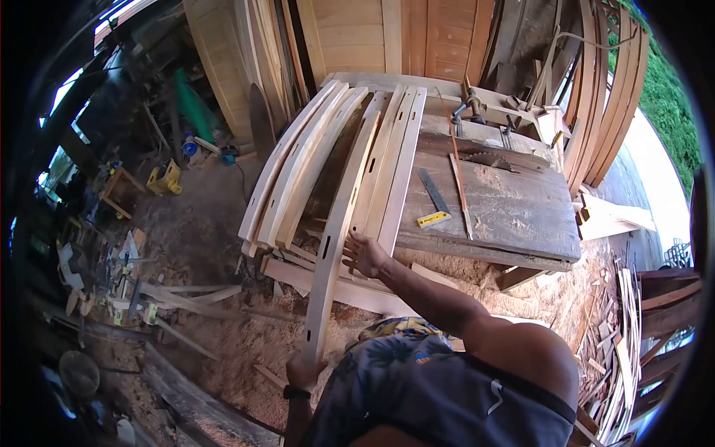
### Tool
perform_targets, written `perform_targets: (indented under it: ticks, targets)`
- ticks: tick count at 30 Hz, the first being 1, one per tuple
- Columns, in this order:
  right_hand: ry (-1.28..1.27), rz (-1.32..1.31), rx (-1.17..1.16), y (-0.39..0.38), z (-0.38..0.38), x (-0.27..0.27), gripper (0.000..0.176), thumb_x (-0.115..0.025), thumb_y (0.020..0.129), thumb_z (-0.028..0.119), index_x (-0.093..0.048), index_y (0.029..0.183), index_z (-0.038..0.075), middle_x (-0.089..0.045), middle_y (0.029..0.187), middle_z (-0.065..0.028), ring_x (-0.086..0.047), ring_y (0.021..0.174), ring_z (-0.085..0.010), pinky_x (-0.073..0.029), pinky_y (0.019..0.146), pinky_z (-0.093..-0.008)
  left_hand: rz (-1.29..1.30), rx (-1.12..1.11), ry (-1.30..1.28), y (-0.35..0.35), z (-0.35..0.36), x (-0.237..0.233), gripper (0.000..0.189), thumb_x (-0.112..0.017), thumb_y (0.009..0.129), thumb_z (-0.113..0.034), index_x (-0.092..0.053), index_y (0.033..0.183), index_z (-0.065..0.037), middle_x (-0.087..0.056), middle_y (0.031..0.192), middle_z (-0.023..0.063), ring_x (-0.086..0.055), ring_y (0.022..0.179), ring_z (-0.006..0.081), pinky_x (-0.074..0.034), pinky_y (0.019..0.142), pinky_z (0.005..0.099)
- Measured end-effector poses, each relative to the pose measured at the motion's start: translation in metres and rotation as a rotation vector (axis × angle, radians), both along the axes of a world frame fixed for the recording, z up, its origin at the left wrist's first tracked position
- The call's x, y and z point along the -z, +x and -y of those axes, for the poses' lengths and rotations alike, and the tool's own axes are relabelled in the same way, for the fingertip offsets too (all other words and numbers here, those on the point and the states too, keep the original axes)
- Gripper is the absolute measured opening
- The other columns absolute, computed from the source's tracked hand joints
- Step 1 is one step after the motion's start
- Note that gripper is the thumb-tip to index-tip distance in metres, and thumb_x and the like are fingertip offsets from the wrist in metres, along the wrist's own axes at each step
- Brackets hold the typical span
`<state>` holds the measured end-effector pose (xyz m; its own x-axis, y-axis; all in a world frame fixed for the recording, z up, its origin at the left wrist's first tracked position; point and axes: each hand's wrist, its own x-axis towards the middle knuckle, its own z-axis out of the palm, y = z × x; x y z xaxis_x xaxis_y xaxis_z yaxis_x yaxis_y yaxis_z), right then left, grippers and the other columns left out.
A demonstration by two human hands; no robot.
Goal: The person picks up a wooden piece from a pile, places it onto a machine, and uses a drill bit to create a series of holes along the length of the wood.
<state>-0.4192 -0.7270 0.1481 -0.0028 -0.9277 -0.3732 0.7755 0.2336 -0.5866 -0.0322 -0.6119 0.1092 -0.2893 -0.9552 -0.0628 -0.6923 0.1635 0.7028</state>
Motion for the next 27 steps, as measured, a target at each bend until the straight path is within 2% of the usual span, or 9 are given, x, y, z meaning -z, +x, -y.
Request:
perform_targets:
  ticks: [1,5,10,13,16,18,19,24,27]
  targets:
    - [-0.02,-0.025,-0.022,-0.012,-0.003,0.011,0.084,-0.065,0.103,0.055,-0.035,0.169,0.011,-0.036,0.175,-0.0115,-0.036,0.158,-0.0321,-0.027,0.13,-0.0552,0.002,0.027,-0.028,-0.012,0.022,0.013,0.049,-0.099,0.069,-0.027,-0.073,0.098,0.002,-0.079,0.092,0.0226,-0.079,0.088,0.0391,-0.061,0.079,0.0496]
    - [-0.048,-0.001,-0.077,-0.049,-0.031,0.014,0.069,-0.056,0.112,0.045,-0.036,0.167,0.008,-0.045,0.168,-0.0153,-0.051,0.146,-0.0313,-0.043,0.121,-0.0513,-0.036,0.094,-0.051,-0.081,0.105,0.01,0.052,-0.1,0.07,-0.031,-0.072,0.1,0.001,-0.079,0.094,0.0241,-0.077,0.089,0.0453,-0.061,0.079,0.0526]
    - [-0.012,0.056,0.006,-0.102,-0.077,0.028,0.055,-0.058,0.112,0.045,-0.054,0.153,0.009,-0.067,0.144,-0.0107,-0.066,0.121,-0.0259,-0.051,0.108,-0.0457,0.003,0.168,-0.096,-0.178,0.171,-0.016,0.062,-0.098,0.075,-0.04,-0.071,0.11,0.003,-0.078,0.107,0.0292,-0.076,0.104,0.0461,-0.06,0.09,0.0536]
    - [0.023,0.154,0.128,-0.133,-0.118,0.037,0.044,-0.057,0.112,0.047,-0.067,0.134,0.01,-0.078,0.118,-0.0051,-0.069,0.095,-0.0208,-0.053,0.089,-0.04,0.091,0.171,-0.103,-0.217,0.211,-0.007,0.072,-0.096,0.076,-0.048,-0.069,0.116,0.005,-0.077,0.111,0.0321,-0.074,0.107,0.049,-0.06,0.092,0.0545]
    - [0.176,0.188,0.296,-0.148,-0.161,0.041,0.043,-0.056,0.112,0.046,-0.068,0.132,0.01,-0.078,0.111,-0.0058,-0.069,0.09,-0.0219,-0.053,0.086,-0.0387,0.174,0.18,-0.131,-0.246,0.235,0.019,0.073,-0.09,0.081,-0.057,-0.07,0.115,0.004,-0.076,0.117,0.0302,-0.073,0.112,0.0462,-0.059,0.097,0.0541]
    - [0.217,0.223,0.342,-0.155,-0.185,0.056,0.042,-0.056,0.112,0.045,-0.068,0.13,0.009,-0.078,0.109,-0.0064,-0.068,0.088,-0.0223,-0.053,0.084,-0.0383,0.261,0.223,-0.371,-0.257,0.241,0.042,0.079,-0.083,0.085,-0.065,-0.068,0.12,0.004,-0.071,0.125,0.0297,-0.066,0.123,0.0467,-0.056,0.102,0.0551]
    - [0.248,0.261,0.395,-0.157,-0.191,0.064,0.041,-0.055,0.112,0.044,-0.069,0.128,0.009,-0.078,0.106,-0.0069,-0.068,0.087,-0.0226,-0.053,0.082,-0.038,0.28,0.254,-0.274,-0.258,0.242,0.043,0.082,-0.073,0.093,-0.069,-0.066,0.128,0.004,-0.062,0.139,0.029,-0.063,0.126,0.0467,-0.052,0.108,0.0543]
    - [0.334,0.361,0.497,-0.14,-0.205,0.087,0.038,-0.058,0.11,0.041,-0.073,0.118,0.007,-0.076,0.097,-0.0084,-0.066,0.081,-0.0226,-0.053,0.075,-0.0379,0.022,0.296,-0.191,-0.225,0.255,0.065,0.069,-0.068,0.101,-0.062,-0.068,0.133,-0.001,-0.066,0.135,0.0258,-0.063,0.125,0.047,-0.053,0.106,0.0548]
    - [0.376,0.315,0.53,-0.127,-0.186,0.085,0.037,-0.061,0.107,0.041,-0.074,0.114,0.007,-0.075,0.093,-0.0073,-0.064,0.077,-0.0218,-0.051,0.075,-0.0368,0.134,-0.164,-0.141,-0.205,0.258,0.081,0.069,-0.067,0.101,-0.063,-0.075,0.121,0.002,-0.071,0.132,0.026,-0.065,0.125,0.0466,-0.053,0.104,0.0541]
